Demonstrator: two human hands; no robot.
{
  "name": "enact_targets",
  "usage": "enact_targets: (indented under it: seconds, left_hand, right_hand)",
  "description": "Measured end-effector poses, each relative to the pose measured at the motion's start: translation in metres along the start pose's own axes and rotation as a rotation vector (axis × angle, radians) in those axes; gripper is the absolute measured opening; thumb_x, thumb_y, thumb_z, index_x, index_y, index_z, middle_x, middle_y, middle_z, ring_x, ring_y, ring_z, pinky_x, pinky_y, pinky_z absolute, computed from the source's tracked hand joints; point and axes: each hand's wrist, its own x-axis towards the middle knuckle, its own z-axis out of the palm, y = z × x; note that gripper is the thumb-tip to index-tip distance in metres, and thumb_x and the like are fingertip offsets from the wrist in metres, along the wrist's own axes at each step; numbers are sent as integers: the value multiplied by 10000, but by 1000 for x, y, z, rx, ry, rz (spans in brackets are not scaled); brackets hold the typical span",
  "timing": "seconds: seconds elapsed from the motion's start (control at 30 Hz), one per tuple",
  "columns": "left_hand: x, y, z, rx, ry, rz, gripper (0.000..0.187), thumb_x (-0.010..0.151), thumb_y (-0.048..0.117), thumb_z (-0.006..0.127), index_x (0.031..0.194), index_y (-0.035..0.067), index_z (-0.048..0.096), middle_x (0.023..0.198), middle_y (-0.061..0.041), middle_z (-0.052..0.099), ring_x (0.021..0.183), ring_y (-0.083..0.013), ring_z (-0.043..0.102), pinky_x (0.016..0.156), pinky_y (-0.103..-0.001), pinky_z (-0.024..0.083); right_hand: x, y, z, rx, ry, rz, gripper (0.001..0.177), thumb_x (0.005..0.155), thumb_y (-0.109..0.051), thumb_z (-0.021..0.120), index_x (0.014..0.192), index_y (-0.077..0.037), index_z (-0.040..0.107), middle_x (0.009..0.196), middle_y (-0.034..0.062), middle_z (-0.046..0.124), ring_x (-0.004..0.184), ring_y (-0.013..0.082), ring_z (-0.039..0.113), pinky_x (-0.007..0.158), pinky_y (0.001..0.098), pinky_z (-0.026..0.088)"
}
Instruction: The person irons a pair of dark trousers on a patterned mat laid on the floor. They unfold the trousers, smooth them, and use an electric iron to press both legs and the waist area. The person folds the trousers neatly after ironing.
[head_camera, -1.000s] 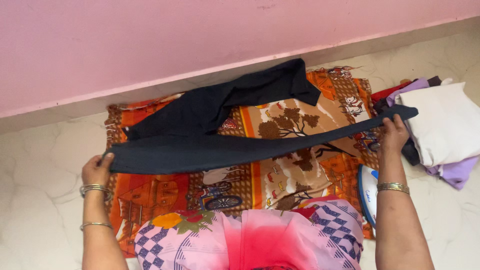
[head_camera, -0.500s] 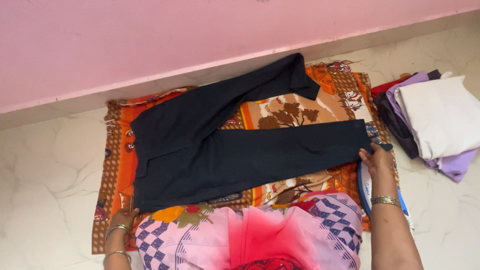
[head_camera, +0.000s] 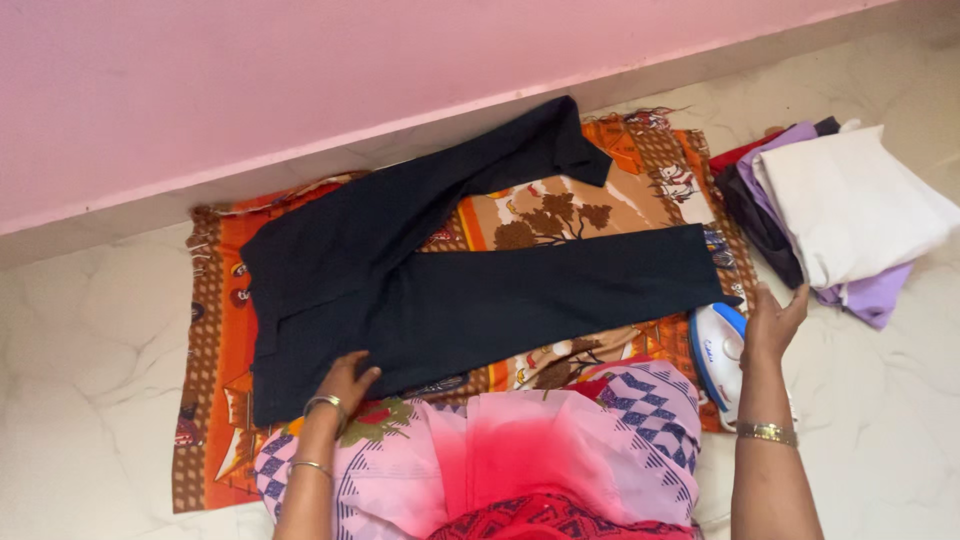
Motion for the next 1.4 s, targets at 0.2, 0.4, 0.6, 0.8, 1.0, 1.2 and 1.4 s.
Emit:
enact_targets:
  seconds: [0.2, 0.4, 0.6, 0.8, 1.0, 1.2, 1.4]
  left_hand:
    - [-18, 77, 69, 348, -265, -26, 615, 929, 395, 679, 1481, 185, 505, 1612, -94, 361, 1467, -310, 402, 1194, -398, 378]
    - [-26, 99, 110, 571, -333, -8, 746, 952, 376, 663, 1593, 296, 289, 1726, -28, 65, 1568, -294, 159, 1194, -506, 351]
    - [-31, 93, 111, 602, -371, -16, 762, 982, 400, 624, 1618, 317, 212, 1735, 13, 33, 1592, -260, 89, 1215, -533, 322]
    - [-32, 98, 112, 657, -330, 24, 751, 977, 418, 622, 1612, 310, 237, 1727, -8, 59, 1583, -259, 123, 1230, -520, 289]
    - [-24, 107, 123, 673, -305, 162, 738, 962, 387, 626, 1599, 296, 264, 1723, -11, 63, 1574, -247, 135, 1242, -528, 233]
    - [-2, 115, 160, 687, -238, 381, 664, 984, 313, 566, 1590, 243, 302, 1719, -20, 85, 1572, -259, 134, 1223, -545, 214]
    - [11, 138, 203, 741, -337, 500, 483, 1059, 306, 419, 1535, 235, 384, 1725, -20, 83, 1572, -282, 132, 1240, -571, 197]
  right_hand:
    - [-64, 28, -55, -788, -125, -281, 757, 859, -352, 790, 1501, -68, 507, 1407, 253, 576, 1281, 426, 539, 1052, 522, 421]
    - [-48, 27, -60, -920, -253, -37, 661, 865, -410, 738, 1463, -184, 575, 1290, 164, 685, 1183, 370, 643, 979, 510, 496]
    - [-29, 20, -59, -616, -22, 0, 550, 926, -371, 712, 1431, -182, 604, 1255, 154, 713, 1156, 354, 665, 967, 488, 511]
    - [-9, -13, -96, -632, 43, -77, 589, 913, -319, 714, 1475, -204, 579, 1223, 169, 709, 1080, 370, 682, 897, 496, 515]
    - [-19, -28, -115, -718, -157, 35, 609, 884, -345, 753, 1463, -231, 604, 1109, 168, 751, 962, 320, 717, 882, 455, 528]
    - [-50, -18, -103, -673, -283, 125, 647, 839, -352, 762, 1453, -223, 600, 1066, 154, 759, 866, 280, 749, 864, 429, 557]
    - [-68, -9, -101, -742, -335, 140, 640, 852, -355, 754, 1459, -235, 589, 1078, 148, 761, 847, 281, 757, 863, 429, 554]
